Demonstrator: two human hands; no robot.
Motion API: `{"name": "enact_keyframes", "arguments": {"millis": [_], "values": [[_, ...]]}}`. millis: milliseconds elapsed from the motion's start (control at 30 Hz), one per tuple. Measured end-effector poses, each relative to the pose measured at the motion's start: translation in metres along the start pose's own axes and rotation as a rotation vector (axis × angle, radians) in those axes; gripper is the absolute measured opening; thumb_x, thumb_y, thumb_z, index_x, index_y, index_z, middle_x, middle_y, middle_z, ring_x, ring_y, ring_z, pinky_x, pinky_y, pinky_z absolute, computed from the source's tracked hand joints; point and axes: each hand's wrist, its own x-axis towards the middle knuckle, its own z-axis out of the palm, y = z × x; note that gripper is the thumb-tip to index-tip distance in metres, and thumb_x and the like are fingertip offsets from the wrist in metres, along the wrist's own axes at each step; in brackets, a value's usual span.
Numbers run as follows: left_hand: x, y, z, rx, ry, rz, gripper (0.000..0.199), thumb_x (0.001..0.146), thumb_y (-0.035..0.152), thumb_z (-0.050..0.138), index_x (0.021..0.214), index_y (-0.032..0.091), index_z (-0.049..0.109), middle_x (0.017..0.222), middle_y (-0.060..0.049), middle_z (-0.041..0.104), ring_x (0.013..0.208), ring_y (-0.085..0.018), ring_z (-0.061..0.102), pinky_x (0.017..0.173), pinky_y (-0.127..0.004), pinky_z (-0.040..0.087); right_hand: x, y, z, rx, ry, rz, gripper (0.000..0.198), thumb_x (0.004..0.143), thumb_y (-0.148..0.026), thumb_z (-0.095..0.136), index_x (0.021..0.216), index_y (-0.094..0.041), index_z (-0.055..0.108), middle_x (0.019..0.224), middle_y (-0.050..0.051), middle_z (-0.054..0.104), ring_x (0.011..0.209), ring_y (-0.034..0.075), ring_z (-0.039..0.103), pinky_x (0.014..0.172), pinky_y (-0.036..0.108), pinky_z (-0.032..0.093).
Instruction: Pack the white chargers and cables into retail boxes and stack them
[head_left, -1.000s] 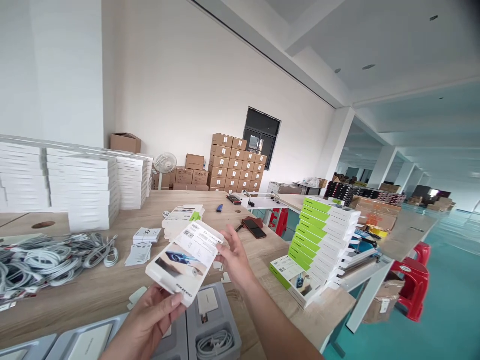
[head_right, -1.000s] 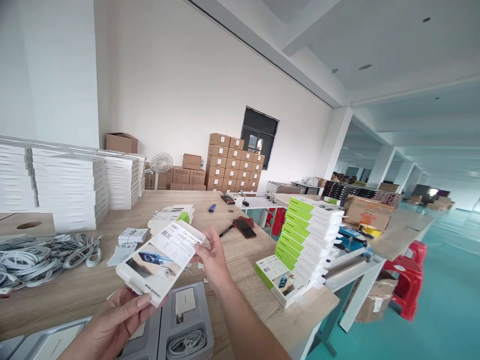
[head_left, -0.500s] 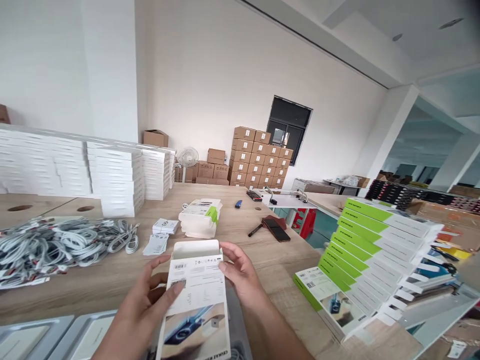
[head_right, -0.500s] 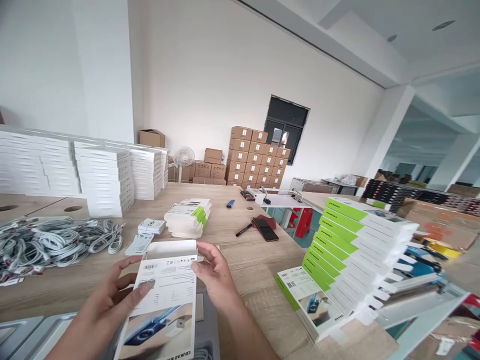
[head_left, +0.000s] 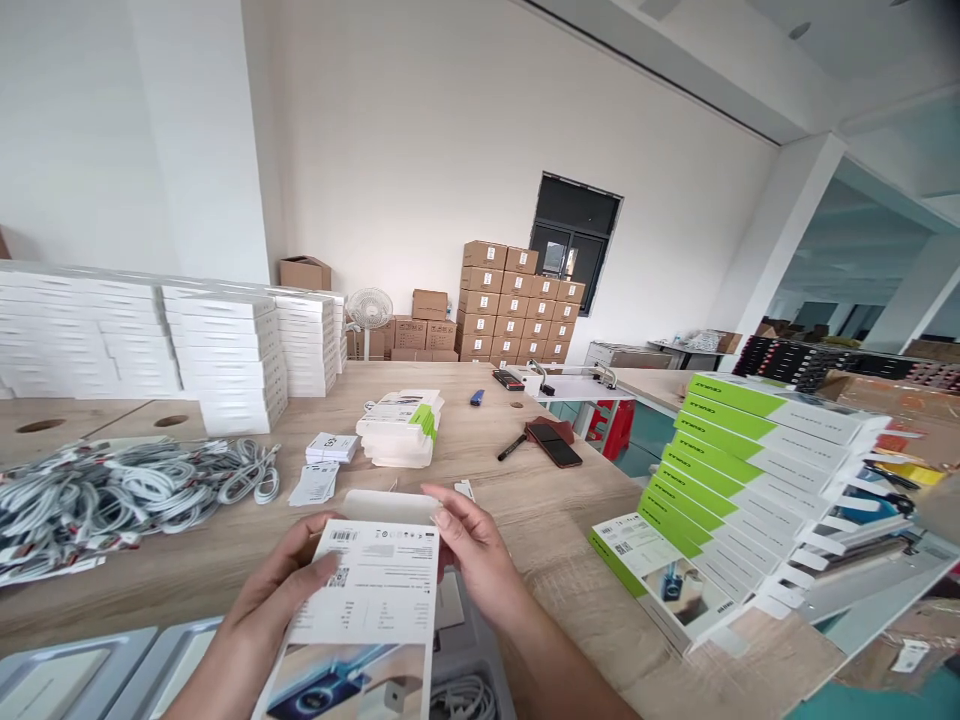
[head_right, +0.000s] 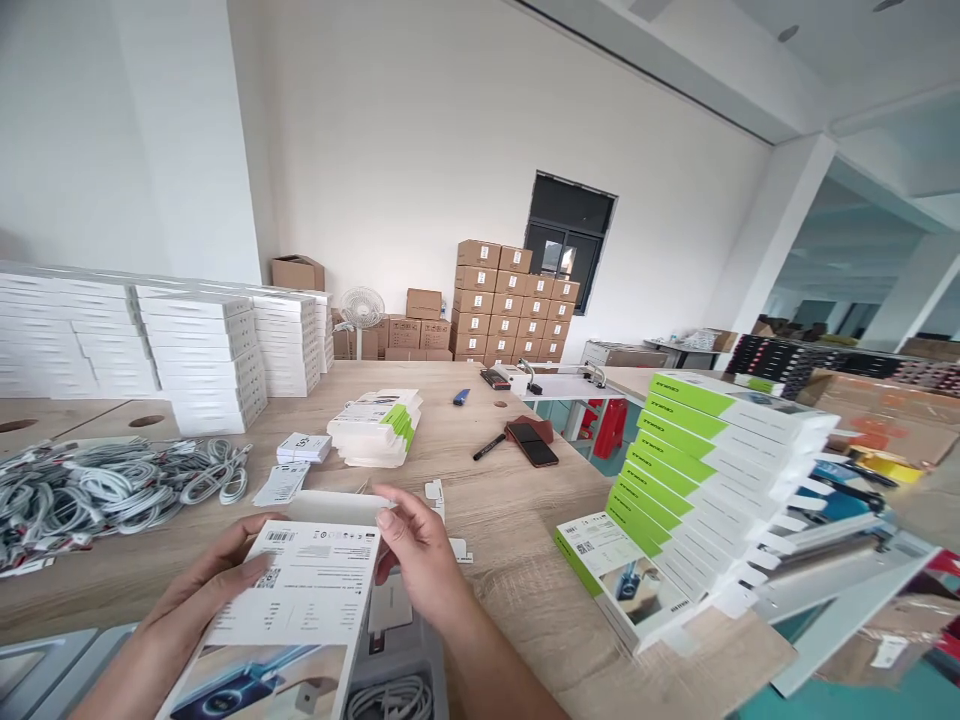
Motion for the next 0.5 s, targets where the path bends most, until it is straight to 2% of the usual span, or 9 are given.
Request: {"name": "enact_keyframes", "arguments": {"millis": [67,167,267,367,433,500], "values": [[-0.0012,0.0026,-0.0001,0.006,-0.038,-0.017,0.062,0.075,0.044,0.072,0.132,0.031,0.052,0.109,0.0,0.071,0.086,-0.023,0.064,0.067,-0.026,0.049,0.0016,0.0024,-0.0024,0.023,0.011,0.036,0.05,0.085,-0.052,0.064,0.125,-0.022,0.062,0.067,-0.002,0.061,0.053,0.011,0.053,0.046,0.022,0.042],[-0.0036,0.0053,0.0002,0.05,-0.11,-0.025,0.054,0.074,0.046,0.071,0.124,0.03,0.058,0.098,-0.001,0.072,0.079,-0.022,0.061,0.063,-0.026,0.046,0.0038,0.0056,-0.0065,-0.066,0.004,0.055,0.041,0.083,-0.049,0.067,0.11,-0.019,0.072,0.067,0.0,0.061,0.054,0.01,0.049,0.048,0.022,0.038],[-0.0053,0.0066,0.0007,0.105,-0.193,-0.041,0.043,0.078,0.045,0.069,0.117,0.028,0.061,0.092,-0.002,0.07,0.077,-0.021,0.06,0.064,-0.025,0.044,0.0039,0.0055,-0.0076,-0.217,0.017,-0.029,0.025,0.076,-0.034,0.076,0.097,-0.022,0.077,0.078,0.001,0.063,0.067,0.013,0.054,0.059,0.025,0.042],[-0.0042,0.0054,0.0003,0.136,-0.234,-0.033,0.039,0.081,0.044,0.066,0.116,0.027,0.061,0.095,-0.002,0.069,0.08,-0.021,0.06,0.066,-0.026,0.044,0.0025,0.0028,-0.0059,-0.331,0.049,-0.178,0.013,0.075,-0.024,0.075,0.088,-0.024,0.078,0.081,0.001,0.059,0.076,0.014,0.056,0.066,0.026,0.042],[-0.0033,0.0047,0.0,0.142,-0.228,-0.016,0.039,0.081,0.044,0.066,0.115,0.026,0.061,0.095,-0.003,0.07,0.079,-0.021,0.059,0.065,-0.026,0.043,0.0018,0.0007,-0.0052,-0.369,0.047,-0.235,0.009,0.075,-0.022,0.074,0.083,-0.024,0.078,0.082,0.001,0.057,0.077,0.015,0.056,0.066,0.026,0.042],[-0.004,0.006,0.0004,0.164,-0.215,0.004,0.039,0.079,0.044,0.067,0.113,0.025,0.064,0.091,-0.003,0.07,0.075,-0.021,0.059,0.063,-0.026,0.042,0.0016,-0.0006,-0.0058,-0.336,0.0,-0.213,0.008,0.075,-0.025,0.075,0.083,-0.022,0.078,0.087,0.003,0.06,0.081,0.016,0.058,0.068,0.027,0.043]]}}
